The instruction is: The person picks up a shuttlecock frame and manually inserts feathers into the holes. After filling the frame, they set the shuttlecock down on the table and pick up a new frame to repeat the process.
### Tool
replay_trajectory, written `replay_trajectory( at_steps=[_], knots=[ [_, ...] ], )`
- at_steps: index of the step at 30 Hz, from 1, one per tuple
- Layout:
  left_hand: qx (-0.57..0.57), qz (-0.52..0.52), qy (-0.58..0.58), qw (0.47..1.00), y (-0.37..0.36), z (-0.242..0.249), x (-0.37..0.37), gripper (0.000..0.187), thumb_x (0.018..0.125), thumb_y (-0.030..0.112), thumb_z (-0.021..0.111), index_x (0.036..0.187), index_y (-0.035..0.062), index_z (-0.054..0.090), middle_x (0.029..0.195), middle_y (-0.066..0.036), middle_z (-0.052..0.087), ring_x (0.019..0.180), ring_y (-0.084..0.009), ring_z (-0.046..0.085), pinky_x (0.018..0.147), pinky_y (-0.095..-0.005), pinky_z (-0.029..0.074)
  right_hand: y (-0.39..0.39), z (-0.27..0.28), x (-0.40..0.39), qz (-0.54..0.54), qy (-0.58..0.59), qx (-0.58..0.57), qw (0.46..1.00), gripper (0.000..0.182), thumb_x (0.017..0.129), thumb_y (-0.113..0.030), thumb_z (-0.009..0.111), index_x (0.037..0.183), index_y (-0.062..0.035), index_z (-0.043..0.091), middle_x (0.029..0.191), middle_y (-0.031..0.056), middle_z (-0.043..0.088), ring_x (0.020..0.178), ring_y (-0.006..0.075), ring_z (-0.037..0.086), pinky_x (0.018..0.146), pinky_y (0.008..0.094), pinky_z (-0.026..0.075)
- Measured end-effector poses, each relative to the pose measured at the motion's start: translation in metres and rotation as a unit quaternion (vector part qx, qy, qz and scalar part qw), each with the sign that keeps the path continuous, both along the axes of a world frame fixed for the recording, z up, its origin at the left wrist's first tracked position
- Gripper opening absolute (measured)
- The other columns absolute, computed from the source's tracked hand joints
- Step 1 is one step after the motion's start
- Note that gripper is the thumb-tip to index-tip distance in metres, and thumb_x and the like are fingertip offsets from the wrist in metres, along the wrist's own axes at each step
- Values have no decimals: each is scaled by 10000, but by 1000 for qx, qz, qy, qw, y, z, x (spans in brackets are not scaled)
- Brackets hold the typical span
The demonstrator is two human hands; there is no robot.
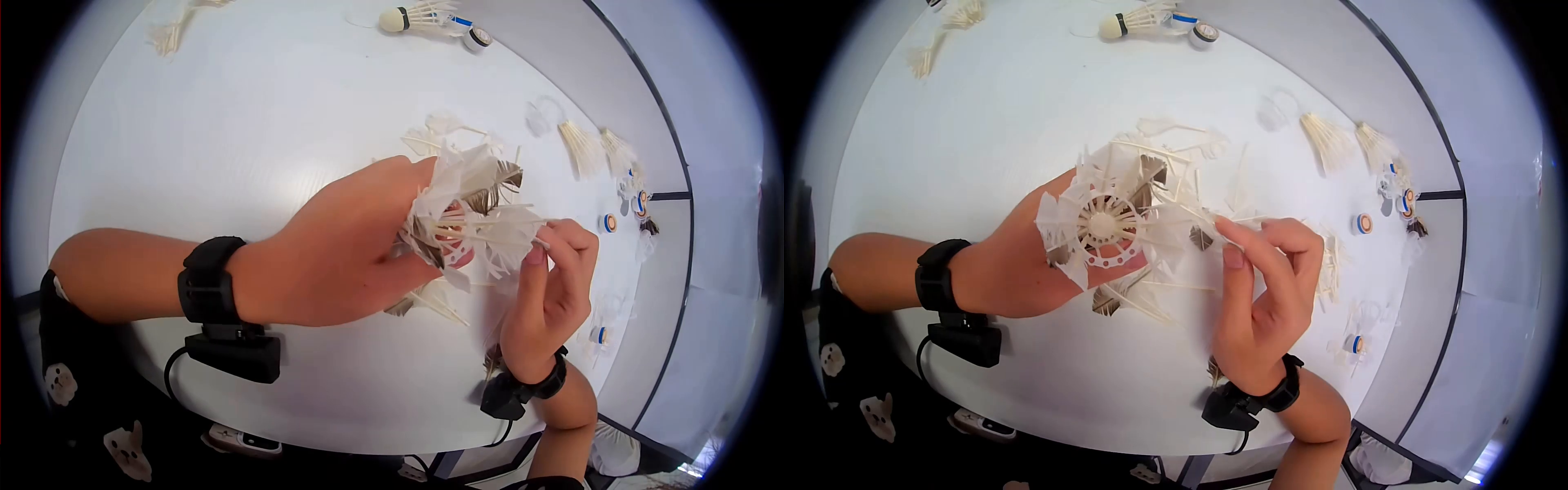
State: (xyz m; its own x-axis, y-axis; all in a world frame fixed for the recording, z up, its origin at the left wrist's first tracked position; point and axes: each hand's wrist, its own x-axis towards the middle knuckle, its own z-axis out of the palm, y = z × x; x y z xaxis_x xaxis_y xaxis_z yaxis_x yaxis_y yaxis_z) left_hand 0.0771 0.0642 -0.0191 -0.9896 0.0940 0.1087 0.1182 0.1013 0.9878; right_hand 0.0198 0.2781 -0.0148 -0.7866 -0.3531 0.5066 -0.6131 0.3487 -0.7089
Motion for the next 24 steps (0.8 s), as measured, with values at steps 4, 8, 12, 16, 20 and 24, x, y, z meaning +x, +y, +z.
replay_trajectory(
  at_steps=[4,8,12,16,20,24],
  knots=[
    [-8,4,29,1000,0,-4,-1,330,836,102,673,1138,32,561,944,-150,577,858,-336,554,751,-411,461,-1,-1,0,13,-27,-29,999,203,876,80,625,1037,-13,709,960,78,532,870,190,498,793,275,403],
    [11,3,33,999,0,-8,-1,336,830,102,673,1135,22,559,945,-159,576,857,-349,553,750,-422,459,5,-4,-2,42,-30,-7,999,116,971,12,534,1077,4,581,1062,65,526,887,125,462,803,239,374],
    [13,-2,17,1000,-2,-4,-1,333,831,107,674,1131,18,557,939,-160,575,854,-349,553,749,-425,456,5,-6,-3,27,-17,-35,999,96,977,-1,545,1069,-3,570,1047,62,546,889,119,483,817,244,390],
    [-14,-1,24,1000,-2,-4,0,328,839,128,673,1126,17,557,931,-159,578,858,-349,553,753,-425,453,6,-6,-1,25,-41,-80,996,103,981,-15,557,1082,0,560,1047,64,576,906,119,508,836,252,404],
    [-41,3,48,998,-1,-6,-1,325,849,149,671,1123,17,557,926,-158,582,863,-350,552,759,-426,452,2,-6,3,30,-81,-139,987,120,978,-21,568,1097,-4,555,1053,70,616,907,116,533,835,245,416],
    [-54,-22,40,998,-4,-2,-1,387,859,89,679,1201,7,515,1024,-135,599,945,-286,569,826,-383,467,2,-4,4,31,-85,-127,988,145,957,8,580,1098,-12,549,1051,75,618,889,103,535,815,236,424]
  ],
)
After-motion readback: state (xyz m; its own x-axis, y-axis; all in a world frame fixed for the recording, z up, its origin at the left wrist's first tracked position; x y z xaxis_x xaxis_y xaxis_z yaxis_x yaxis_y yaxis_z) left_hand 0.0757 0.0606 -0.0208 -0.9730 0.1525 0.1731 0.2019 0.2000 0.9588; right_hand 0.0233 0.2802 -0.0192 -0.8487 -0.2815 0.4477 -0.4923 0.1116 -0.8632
